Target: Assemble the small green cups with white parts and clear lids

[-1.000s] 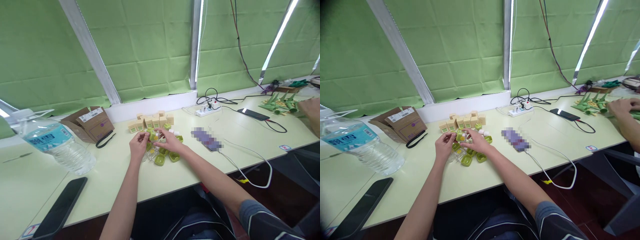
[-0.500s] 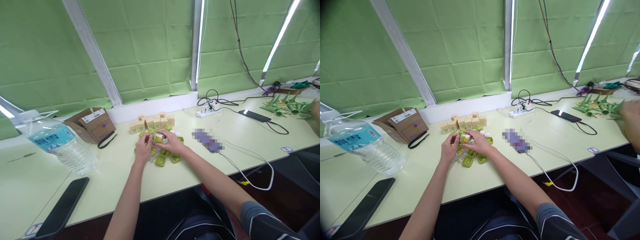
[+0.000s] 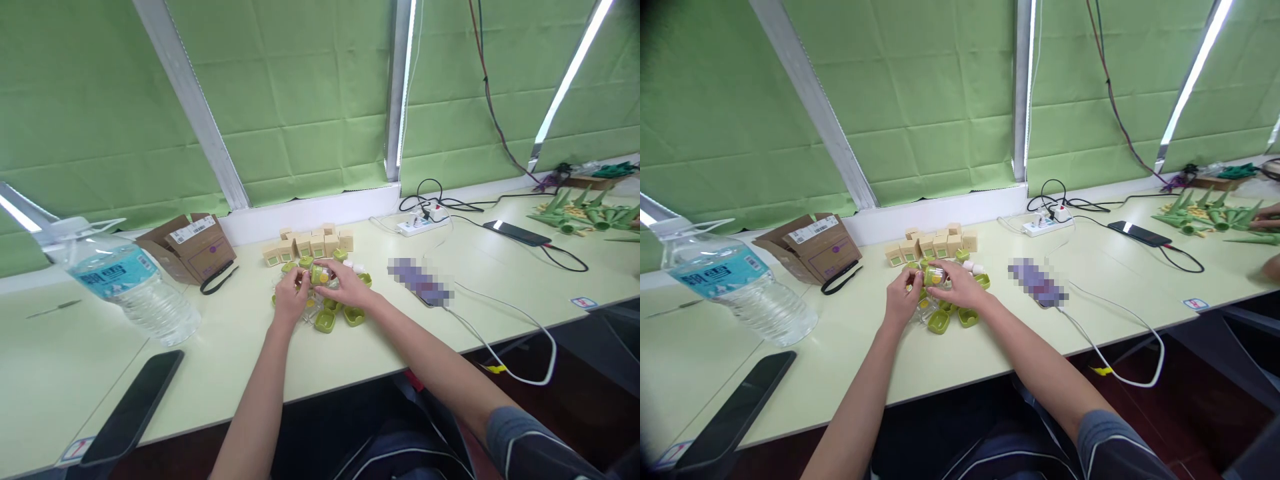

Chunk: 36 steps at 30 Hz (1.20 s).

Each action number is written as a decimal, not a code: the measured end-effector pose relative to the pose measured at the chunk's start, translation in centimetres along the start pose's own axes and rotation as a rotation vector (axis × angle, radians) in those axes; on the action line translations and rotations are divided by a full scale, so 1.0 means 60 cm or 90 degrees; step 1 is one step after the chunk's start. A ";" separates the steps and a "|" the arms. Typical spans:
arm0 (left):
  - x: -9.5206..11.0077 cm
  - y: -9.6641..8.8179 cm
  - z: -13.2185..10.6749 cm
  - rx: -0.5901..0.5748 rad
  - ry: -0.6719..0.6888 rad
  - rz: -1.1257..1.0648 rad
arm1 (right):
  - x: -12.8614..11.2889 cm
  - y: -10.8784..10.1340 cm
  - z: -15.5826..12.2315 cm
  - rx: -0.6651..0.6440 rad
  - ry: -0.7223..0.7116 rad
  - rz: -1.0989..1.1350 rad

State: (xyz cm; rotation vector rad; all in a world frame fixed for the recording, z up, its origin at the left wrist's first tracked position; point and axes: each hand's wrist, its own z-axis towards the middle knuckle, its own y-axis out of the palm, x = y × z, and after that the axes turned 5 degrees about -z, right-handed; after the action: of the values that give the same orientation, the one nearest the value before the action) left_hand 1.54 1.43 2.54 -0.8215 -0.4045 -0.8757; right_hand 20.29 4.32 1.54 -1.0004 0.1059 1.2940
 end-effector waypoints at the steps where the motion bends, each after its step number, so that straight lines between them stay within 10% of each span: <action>1: 0.000 0.000 0.000 0.001 0.001 0.005 | 0.000 0.000 0.000 -0.003 0.002 0.001; 36: -0.005 0.003 -0.002 0.011 0.058 0.019 | 0.007 0.009 0.002 0.011 -0.003 0.011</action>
State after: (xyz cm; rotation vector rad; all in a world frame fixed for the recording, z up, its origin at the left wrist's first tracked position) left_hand 1.49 1.55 2.20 -0.7678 -0.3187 -0.8769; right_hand 19.96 4.68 1.07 -0.9833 0.1229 1.3081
